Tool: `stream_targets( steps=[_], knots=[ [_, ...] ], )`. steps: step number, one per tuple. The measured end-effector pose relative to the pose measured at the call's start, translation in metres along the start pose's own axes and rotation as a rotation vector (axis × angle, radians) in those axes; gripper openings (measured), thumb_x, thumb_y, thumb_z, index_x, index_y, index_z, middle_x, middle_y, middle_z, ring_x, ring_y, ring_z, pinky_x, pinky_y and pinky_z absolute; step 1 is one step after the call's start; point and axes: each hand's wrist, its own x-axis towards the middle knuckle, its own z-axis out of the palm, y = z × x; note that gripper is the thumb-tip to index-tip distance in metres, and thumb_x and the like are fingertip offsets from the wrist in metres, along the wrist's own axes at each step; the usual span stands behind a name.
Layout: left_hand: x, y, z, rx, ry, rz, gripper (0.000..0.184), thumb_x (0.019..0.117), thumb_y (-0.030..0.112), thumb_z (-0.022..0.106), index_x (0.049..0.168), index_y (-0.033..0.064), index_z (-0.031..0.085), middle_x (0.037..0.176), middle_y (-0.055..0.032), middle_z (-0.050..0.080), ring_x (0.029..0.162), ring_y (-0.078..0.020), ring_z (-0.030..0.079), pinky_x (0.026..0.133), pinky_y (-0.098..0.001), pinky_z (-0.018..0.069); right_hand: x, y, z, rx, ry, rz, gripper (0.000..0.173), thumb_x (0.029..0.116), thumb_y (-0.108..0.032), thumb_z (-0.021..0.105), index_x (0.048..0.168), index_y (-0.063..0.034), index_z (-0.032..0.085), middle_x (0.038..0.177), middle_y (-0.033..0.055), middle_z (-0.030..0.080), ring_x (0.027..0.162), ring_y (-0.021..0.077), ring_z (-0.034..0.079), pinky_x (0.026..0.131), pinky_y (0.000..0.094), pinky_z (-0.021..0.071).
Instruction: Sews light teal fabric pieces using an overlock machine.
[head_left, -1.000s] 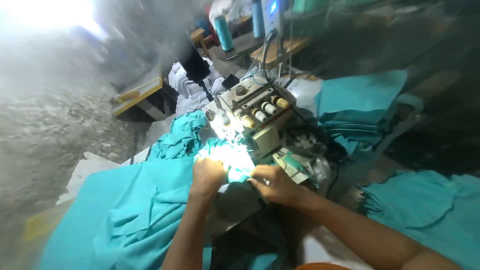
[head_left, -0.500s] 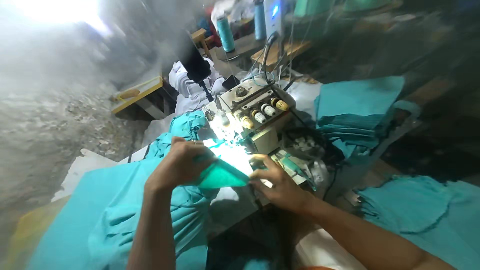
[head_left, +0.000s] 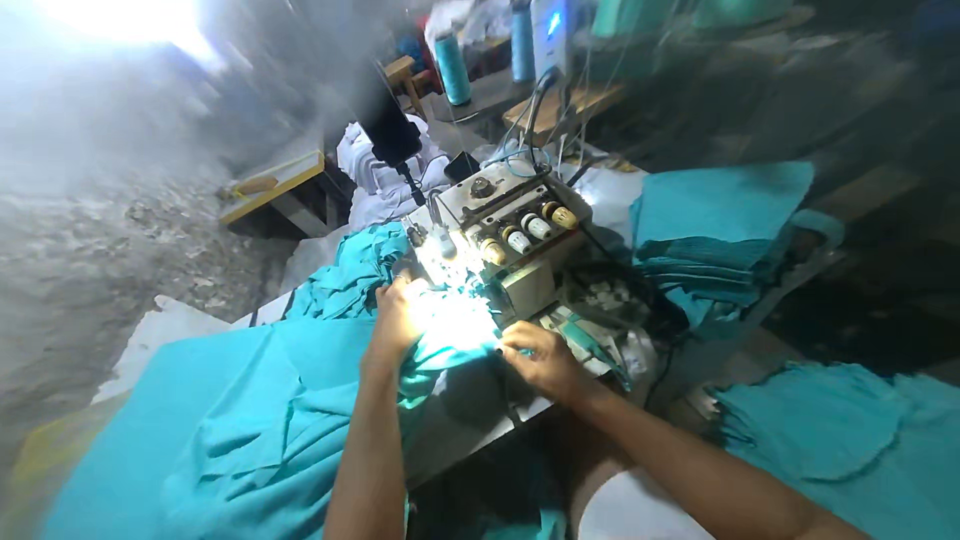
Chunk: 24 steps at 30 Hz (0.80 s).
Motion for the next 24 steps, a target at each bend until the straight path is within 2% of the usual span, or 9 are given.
stream_targets(
  steps=[4,9,12,15,18,19,21,23,24],
  knots=[
    [-0.037,0.045,-0.013,0.093,-0.003,0.083,0.02,0.099,0.005,0.054,0.103,-0.0088,0.068,0.095,-0.0235,0.07,0.097,-0.0426,0.067,0.097,-0.0626,0.0444,-0.017,-0.029,-0.017,0.035,-0.03,0.05,0.02,0.0921,-0.003,0.06,0.098,0.0069,0.076,0.082,0.0126,0.072,0.072,0.0069,0.066,0.071,0.0177,0.0529],
    [-0.031,0.048,-0.005,0.218,-0.296,-0.166,0.031,0.0978,0.007,0.057,0.123,-0.0099,0.065,0.126,-0.0286,0.065,0.13,-0.0468,0.052,0.118,-0.063,0.0194,0.0,-0.037,-0.014,0.238,-0.16,0.379,0.022,0.1003,-0.008,0.057,0.107,0.0071,0.072,0.083,0.0035,0.069,0.059,-0.0056,0.052,0.058,0.013,0.0469],
    [-0.023,0.048,-0.016,0.125,-0.165,-0.233,0.03,0.0975,-0.001,0.057,0.124,-0.0133,0.063,0.123,-0.0316,0.065,0.125,-0.046,0.056,0.117,-0.058,0.0239,0.025,-0.034,-0.011,0.207,-0.154,0.408,0.021,0.1003,-0.009,0.057,0.104,0.0061,0.072,0.082,0.002,0.067,0.061,-0.0058,0.05,0.059,0.0136,0.0442],
    [-0.028,0.031,-0.016,0.067,0.321,-0.03,0.016,0.0922,-0.002,0.063,0.104,-0.0112,0.069,0.096,-0.0283,0.069,0.09,-0.0438,0.069,0.084,-0.0621,0.0515,0.049,-0.02,-0.009,0.199,-0.214,0.405,0.02,0.1006,-0.009,0.058,0.1,0.0055,0.072,0.084,0.0028,0.067,0.068,-0.0051,0.052,0.066,0.0147,0.0442],
    [-0.054,0.056,-0.029,-0.065,0.398,0.117,0.017,0.0888,0.012,0.068,0.09,-0.0044,0.073,0.08,-0.0134,0.069,0.07,-0.0154,0.064,0.066,-0.029,0.053,0.064,-0.003,-0.014,0.201,-0.324,0.347,0.02,0.1009,-0.009,0.058,0.103,0.0065,0.071,0.091,0.0047,0.069,0.075,-0.0055,0.053,0.072,0.0148,0.0454],
    [-0.067,0.07,-0.027,-0.106,0.341,0.177,0.016,0.0868,0.013,0.069,0.086,-0.0024,0.074,0.076,-0.0105,0.07,0.068,-0.0125,0.065,0.066,-0.0259,0.0537,0.067,-0.001,-0.018,0.167,-0.377,0.31,0.022,0.1012,-0.009,0.057,0.108,0.0074,0.071,0.097,0.0089,0.07,0.078,-0.0024,0.056,0.076,0.0171,0.0467],
    [-0.09,0.098,-0.008,-0.093,0.194,0.282,0.011,0.0855,0.012,0.069,0.083,0.0022,0.073,0.073,-0.0087,0.07,0.069,-0.0205,0.067,0.071,-0.0368,0.0536,0.069,-0.001,-0.03,0.056,-0.503,0.239,0.029,0.101,-0.009,0.057,0.121,0.0075,0.068,0.108,0.0188,0.071,0.087,0.0102,0.062,0.084,0.0271,0.0497],
    [-0.103,0.104,0.024,0.013,0.16,0.328,0.008,0.0837,0.013,0.072,0.079,0.0076,0.075,0.074,-0.0087,0.069,0.072,-0.0255,0.068,0.078,-0.0448,0.0523,0.067,0.002,-0.038,-0.061,-0.601,0.176,0.037,0.0986,-0.013,0.06,0.132,0.0031,0.064,0.102,0.0211,0.071,0.085,0.0203,0.063,0.083,0.0378,0.0505],
    [-0.106,0.1,0.035,0.055,0.158,0.308,0.005,0.0816,0.014,0.075,0.079,0.0099,0.076,0.085,-0.0135,0.071,0.083,-0.0322,0.069,0.085,-0.0524,0.0508,0.065,0.004,-0.041,-0.109,-0.638,0.159,0.042,0.0976,-0.015,0.062,0.136,0.0009,0.063,0.101,0.0219,0.071,0.086,0.0252,0.065,0.084,0.0432,0.0519]
  ],
)
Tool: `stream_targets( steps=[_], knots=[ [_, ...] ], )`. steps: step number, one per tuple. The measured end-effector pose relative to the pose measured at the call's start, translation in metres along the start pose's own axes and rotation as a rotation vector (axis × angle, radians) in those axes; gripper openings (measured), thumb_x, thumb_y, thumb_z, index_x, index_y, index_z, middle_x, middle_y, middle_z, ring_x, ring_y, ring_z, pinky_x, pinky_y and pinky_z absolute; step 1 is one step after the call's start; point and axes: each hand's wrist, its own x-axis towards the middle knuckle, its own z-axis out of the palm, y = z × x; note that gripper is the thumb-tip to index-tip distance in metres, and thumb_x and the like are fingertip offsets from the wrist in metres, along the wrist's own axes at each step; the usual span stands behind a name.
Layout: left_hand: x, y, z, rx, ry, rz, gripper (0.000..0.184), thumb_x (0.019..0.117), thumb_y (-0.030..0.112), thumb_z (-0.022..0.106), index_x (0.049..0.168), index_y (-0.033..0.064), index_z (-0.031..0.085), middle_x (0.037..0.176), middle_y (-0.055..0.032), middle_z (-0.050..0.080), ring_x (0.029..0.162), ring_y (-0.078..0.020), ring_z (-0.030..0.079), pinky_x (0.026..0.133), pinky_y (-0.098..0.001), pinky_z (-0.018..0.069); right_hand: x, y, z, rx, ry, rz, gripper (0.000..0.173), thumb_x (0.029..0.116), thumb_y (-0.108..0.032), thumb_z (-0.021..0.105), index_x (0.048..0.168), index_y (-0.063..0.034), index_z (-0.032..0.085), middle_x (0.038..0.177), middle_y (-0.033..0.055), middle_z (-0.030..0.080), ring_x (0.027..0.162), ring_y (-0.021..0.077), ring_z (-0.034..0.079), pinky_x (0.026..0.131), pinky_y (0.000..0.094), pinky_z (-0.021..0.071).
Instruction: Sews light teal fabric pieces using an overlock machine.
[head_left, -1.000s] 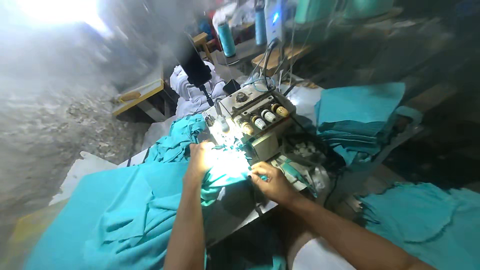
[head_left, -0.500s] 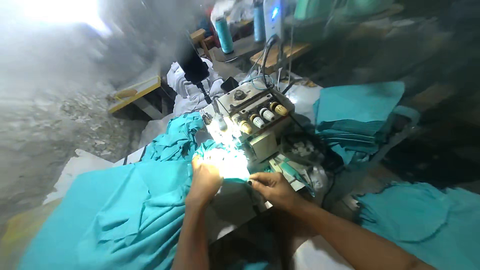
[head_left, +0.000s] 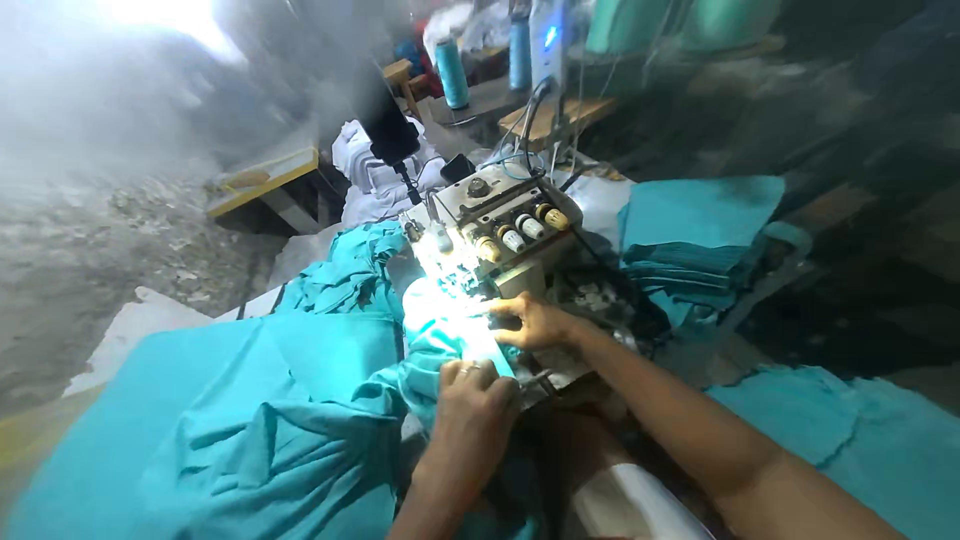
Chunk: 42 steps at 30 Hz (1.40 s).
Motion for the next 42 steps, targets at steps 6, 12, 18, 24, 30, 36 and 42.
stream_targets(
  steps=[6,12,18,24,30,36,42],
  knots=[
    [-0.001,-0.014,0.015,-0.022,-0.149,-0.222,0.002,0.0801,0.012,0.081,0.082,0.0114,0.08,0.139,-0.0325,0.057,0.126,-0.0557,0.055,0.104,-0.0815,0.0235,0.0,0.001,-0.006,-0.112,-0.073,0.051,0.045,0.0958,-0.012,0.057,0.139,-0.0035,0.062,0.095,0.0222,0.07,0.085,0.0316,0.063,0.082,0.0511,0.0489],
    [0.002,-0.008,0.021,-0.006,-0.139,-0.28,0.003,0.0831,0.011,0.078,0.086,0.0097,0.08,0.138,-0.0357,0.056,0.122,-0.0604,0.055,0.102,-0.0816,0.0235,-0.01,-0.006,0.005,-0.33,0.049,-0.068,0.044,0.0918,-0.008,0.06,0.136,-0.0067,0.067,0.1,0.0237,0.073,0.095,0.0409,0.07,0.085,0.0612,0.0498],
    [0.0,-0.009,0.025,0.03,-0.083,-0.227,0.005,0.0786,0.005,0.079,0.083,0.007,0.079,0.134,-0.0369,0.058,0.118,-0.0624,0.056,0.098,-0.0829,0.0268,-0.04,-0.015,0.002,-0.373,0.44,-0.002,0.026,0.0935,-0.002,0.058,0.111,0.0023,0.076,0.097,0.021,0.075,0.089,0.0354,0.073,0.08,0.0511,0.058],
    [-0.001,-0.009,0.024,-0.001,-0.064,-0.239,0.003,0.0818,0.006,0.077,0.085,0.0063,0.079,0.13,-0.0368,0.061,0.116,-0.0618,0.058,0.101,-0.0819,0.0245,-0.054,-0.025,-0.059,-0.428,0.119,0.774,0.032,0.1024,0.002,0.049,0.13,0.0051,0.064,0.131,0.0292,0.062,0.128,0.0427,0.057,0.11,0.0544,0.0412],
    [-0.001,-0.009,0.019,-0.028,-0.086,-0.257,0.004,0.083,0.006,0.076,0.085,0.0049,0.079,0.133,-0.0346,0.06,0.118,-0.0592,0.059,0.104,-0.0803,0.0245,-0.053,-0.013,-0.048,-0.575,-0.037,0.8,0.038,0.1034,-0.005,0.053,0.141,0.0025,0.055,0.137,0.0285,0.058,0.129,0.0445,0.056,0.107,0.0581,0.0425],
    [-0.003,-0.011,0.018,-0.021,-0.098,-0.278,0.005,0.0842,0.003,0.075,0.086,0.0038,0.079,0.135,-0.0327,0.06,0.12,-0.0569,0.059,0.106,-0.078,0.0255,-0.052,-0.019,-0.041,-0.634,-0.019,0.806,0.04,0.1059,-0.008,0.049,0.145,-0.0004,0.052,0.132,0.03,0.061,0.125,0.0474,0.059,0.103,0.0612,0.0442],
    [-0.005,-0.014,0.02,-0.026,-0.093,-0.27,0.005,0.084,0.005,0.076,0.088,0.0042,0.08,0.136,-0.0315,0.06,0.123,-0.0549,0.058,0.108,-0.0774,0.0238,-0.06,-0.015,-0.046,-0.437,0.28,0.689,0.03,0.1043,-0.007,0.053,0.129,0.0077,0.063,0.125,0.029,0.066,0.121,0.0419,0.062,0.107,0.0539,0.0446]
  ],
)
